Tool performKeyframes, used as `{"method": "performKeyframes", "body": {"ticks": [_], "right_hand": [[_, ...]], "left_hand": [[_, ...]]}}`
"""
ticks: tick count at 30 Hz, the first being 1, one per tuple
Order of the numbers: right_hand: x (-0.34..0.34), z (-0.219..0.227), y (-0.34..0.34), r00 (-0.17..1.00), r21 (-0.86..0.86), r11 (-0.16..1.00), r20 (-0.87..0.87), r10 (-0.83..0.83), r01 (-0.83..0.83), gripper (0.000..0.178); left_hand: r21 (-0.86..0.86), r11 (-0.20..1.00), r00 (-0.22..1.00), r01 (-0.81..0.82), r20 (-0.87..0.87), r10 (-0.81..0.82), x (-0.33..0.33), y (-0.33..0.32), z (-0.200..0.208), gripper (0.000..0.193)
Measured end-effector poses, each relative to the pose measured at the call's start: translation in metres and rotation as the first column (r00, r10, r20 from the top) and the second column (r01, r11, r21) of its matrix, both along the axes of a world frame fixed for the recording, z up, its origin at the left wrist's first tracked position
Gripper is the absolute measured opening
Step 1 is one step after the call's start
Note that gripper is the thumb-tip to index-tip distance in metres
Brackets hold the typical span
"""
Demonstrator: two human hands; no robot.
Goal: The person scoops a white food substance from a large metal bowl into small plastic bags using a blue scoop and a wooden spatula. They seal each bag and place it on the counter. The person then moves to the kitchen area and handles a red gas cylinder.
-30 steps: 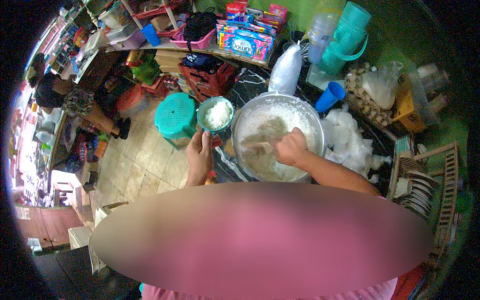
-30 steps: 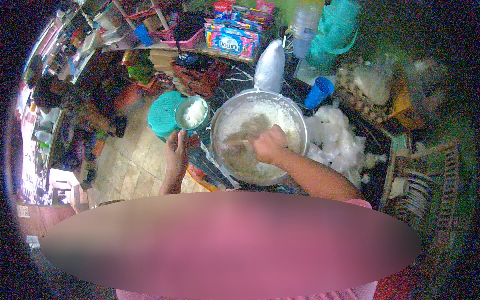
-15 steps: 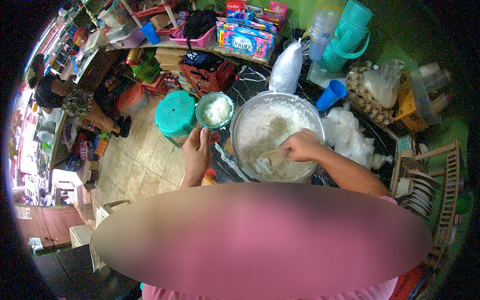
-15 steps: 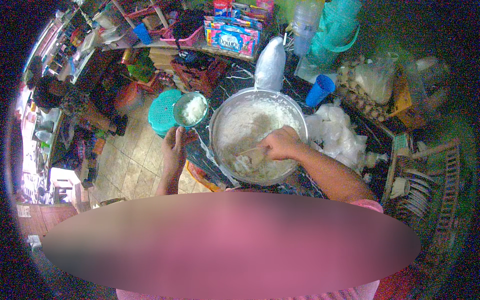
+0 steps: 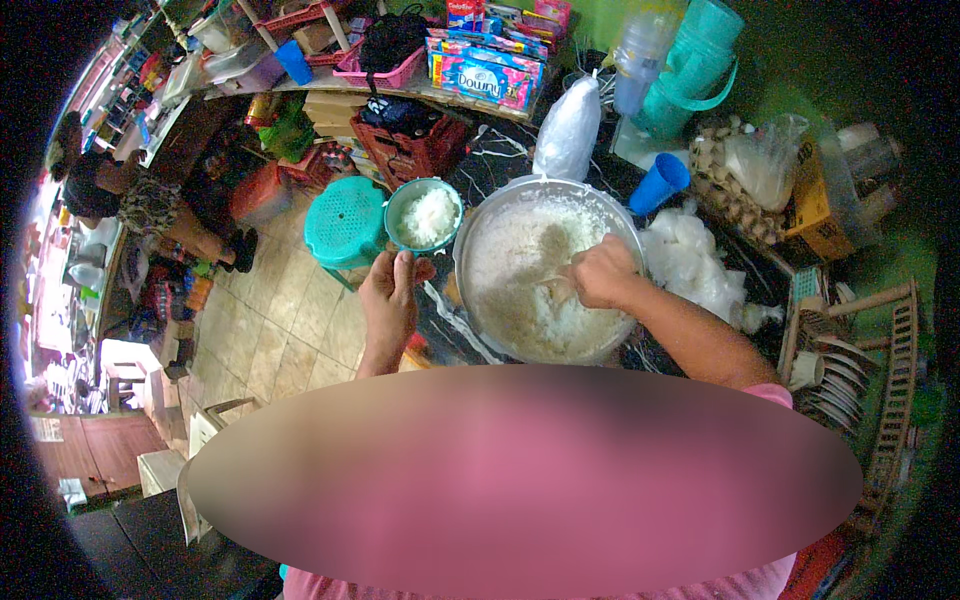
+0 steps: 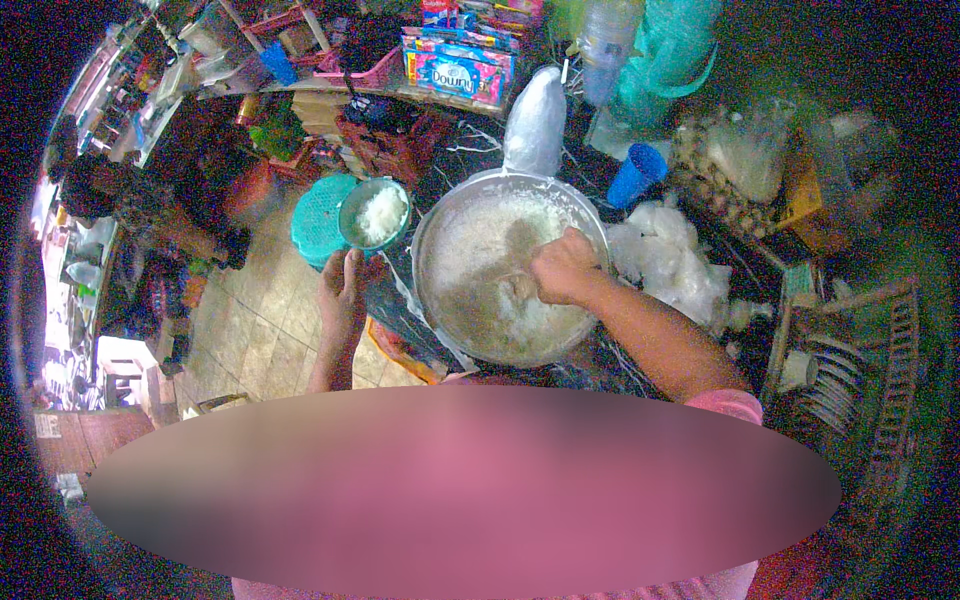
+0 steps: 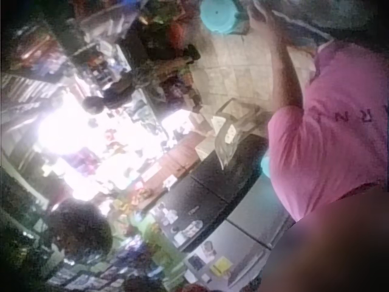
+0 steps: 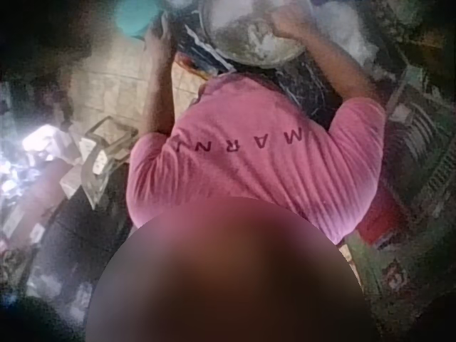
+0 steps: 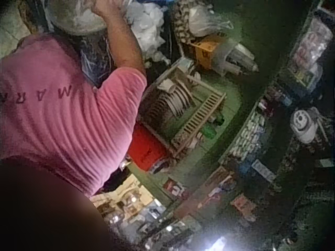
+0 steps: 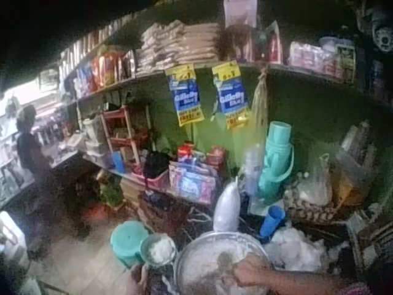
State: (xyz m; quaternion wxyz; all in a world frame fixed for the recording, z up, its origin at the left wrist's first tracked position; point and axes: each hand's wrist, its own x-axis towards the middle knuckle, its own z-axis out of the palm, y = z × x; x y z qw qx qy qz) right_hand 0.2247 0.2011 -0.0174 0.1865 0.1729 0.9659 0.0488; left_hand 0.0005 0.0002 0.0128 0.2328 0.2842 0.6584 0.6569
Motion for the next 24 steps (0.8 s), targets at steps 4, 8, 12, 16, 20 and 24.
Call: {"method": "performKeyframes", "body": {"ticks": [4, 8, 12, 16, 20, 24], "right_hand": [[0.009, 0.004, -0.008, 0.996, -0.081, 0.994, -0.065, 0.067, -0.073, 0.015], [0.014, 0.012, -0.017, 0.998, -0.117, 0.991, -0.001, 0.06, -0.06, 0.032], [0.014, 0.025, -0.016, 0.997, -0.176, 0.983, -0.062, 0.046, -0.056, 0.029], [0.016, 0.048, 0.002, 0.989, -0.396, 0.915, -0.087, -0.118, 0.075, 0.025], [0.024, 0.08, 0.023, 0.938, -0.439, 0.875, -0.17, -0.303, 0.203, 0.026], [0.034, 0.111, 0.027, 0.798, -0.552, 0.799, -0.356, -0.486, 0.241, 0.027]], "left_hand": [[-0.068, 0.998, 1.0, -0.002, -0.019, 0.001, 0.004, 0.0, 0.006, 0.025], [-0.093, 0.994, 0.999, 0.054, 0.005, -0.054, 0.008, 0.005, 0.01, 0.023], [-0.065, 0.995, 0.998, 0.069, -0.001, -0.069, 0.011, 0.008, 0.008, 0.024], [-0.112, 0.99, 0.986, 0.091, -0.131, -0.105, 0.01, 0.009, 0.004, 0.027], [-0.126, 0.985, 0.986, 0.118, -0.102, -0.131, 0.007, 0.015, 0.003, 0.028], [-0.35, 0.925, 0.955, 0.146, -0.193, -0.224, 0.008, 0.021, 0.009, 0.027]]}}
